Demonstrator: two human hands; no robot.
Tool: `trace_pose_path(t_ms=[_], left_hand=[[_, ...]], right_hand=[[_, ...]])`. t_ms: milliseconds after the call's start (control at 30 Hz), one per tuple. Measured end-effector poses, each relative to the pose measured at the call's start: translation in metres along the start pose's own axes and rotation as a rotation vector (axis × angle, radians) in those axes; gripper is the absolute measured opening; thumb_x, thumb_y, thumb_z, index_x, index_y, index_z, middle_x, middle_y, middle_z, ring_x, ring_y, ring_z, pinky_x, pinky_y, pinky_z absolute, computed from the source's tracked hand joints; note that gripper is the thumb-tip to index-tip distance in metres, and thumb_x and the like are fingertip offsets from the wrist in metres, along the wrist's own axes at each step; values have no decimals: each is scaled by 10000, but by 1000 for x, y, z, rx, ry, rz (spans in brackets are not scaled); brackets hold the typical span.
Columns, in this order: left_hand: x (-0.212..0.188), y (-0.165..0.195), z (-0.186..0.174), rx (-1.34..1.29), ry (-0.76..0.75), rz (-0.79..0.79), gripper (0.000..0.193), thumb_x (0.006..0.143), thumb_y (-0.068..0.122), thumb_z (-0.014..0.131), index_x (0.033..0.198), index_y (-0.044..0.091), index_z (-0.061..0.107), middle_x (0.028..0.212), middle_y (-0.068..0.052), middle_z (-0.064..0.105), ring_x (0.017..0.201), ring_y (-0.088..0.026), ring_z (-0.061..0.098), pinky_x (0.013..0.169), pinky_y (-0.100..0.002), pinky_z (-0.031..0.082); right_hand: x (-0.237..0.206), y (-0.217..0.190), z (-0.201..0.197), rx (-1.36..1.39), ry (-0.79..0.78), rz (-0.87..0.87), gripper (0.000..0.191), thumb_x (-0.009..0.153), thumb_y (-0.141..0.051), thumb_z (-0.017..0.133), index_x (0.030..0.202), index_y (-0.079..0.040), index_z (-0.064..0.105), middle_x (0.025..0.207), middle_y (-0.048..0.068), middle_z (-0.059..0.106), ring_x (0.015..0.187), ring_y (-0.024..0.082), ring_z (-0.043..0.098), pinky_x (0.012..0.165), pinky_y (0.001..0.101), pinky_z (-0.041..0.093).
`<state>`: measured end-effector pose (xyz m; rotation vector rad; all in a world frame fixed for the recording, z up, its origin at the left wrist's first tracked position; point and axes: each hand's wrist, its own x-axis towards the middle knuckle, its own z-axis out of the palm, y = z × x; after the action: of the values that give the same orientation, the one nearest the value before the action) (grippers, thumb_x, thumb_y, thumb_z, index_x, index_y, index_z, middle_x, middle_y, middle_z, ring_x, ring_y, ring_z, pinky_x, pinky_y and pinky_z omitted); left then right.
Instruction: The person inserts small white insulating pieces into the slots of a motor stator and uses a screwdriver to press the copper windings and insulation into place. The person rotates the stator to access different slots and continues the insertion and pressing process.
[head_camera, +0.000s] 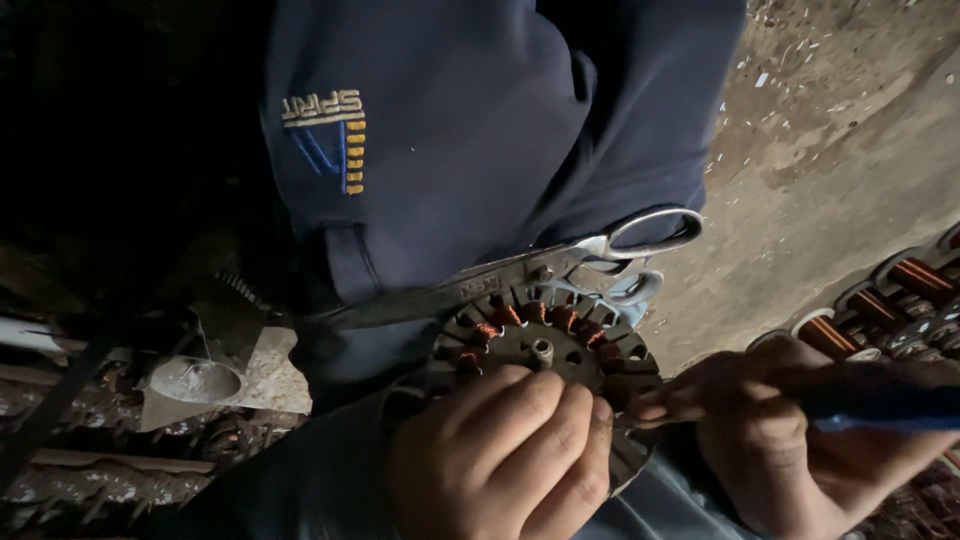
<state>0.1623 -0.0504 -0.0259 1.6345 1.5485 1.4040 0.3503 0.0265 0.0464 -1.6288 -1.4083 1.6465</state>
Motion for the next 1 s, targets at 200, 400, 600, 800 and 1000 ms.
trace_pose_path(t_ms=[200,400,600,800,1000], left_hand=[[-3,1,-5,-6,-36,-20,123,974,71,696,941,-46,677,905,-156,687,887,-248,701,742,-354,607],[-6,-2,2,1,13,2,121,993,74,689,983,-46,672,929,-148,673,901,-245,699,746,-343,614],[-6,-7,-9,-23,-74,42,123,984,82,683,1018,-37,684,937,-137,676,907,-236,696,758,-342,623],[0,-11,-12,-24,-59,49,111,1015,69,680,1046,-37,671,966,-143,668,919,-235,691,755,-341,618],[-7,-10,-14,-44,-98,44,129,1050,97,639,1067,-30,657,977,-139,666,932,-233,690,761,-339,622]], right_hand=[[1,3,-10,160,-63,21,565,1107,0,617,1543,-259,370,943,192,653,817,319,771,775,534,632],[21,-7,-14,22,-204,21,410,1075,20,593,1406,-170,441,872,219,701,774,312,783,735,505,646],[33,-13,6,126,-189,-8,396,1058,21,635,1385,-128,470,864,184,709,760,270,790,723,471,650],[37,-25,-5,-242,-266,-1,57,1051,-70,624,1061,-15,611,841,182,721,713,247,763,731,421,643],[34,-20,-13,-72,-250,61,119,1048,-119,674,1100,-42,600,826,154,737,751,227,797,748,409,652]])
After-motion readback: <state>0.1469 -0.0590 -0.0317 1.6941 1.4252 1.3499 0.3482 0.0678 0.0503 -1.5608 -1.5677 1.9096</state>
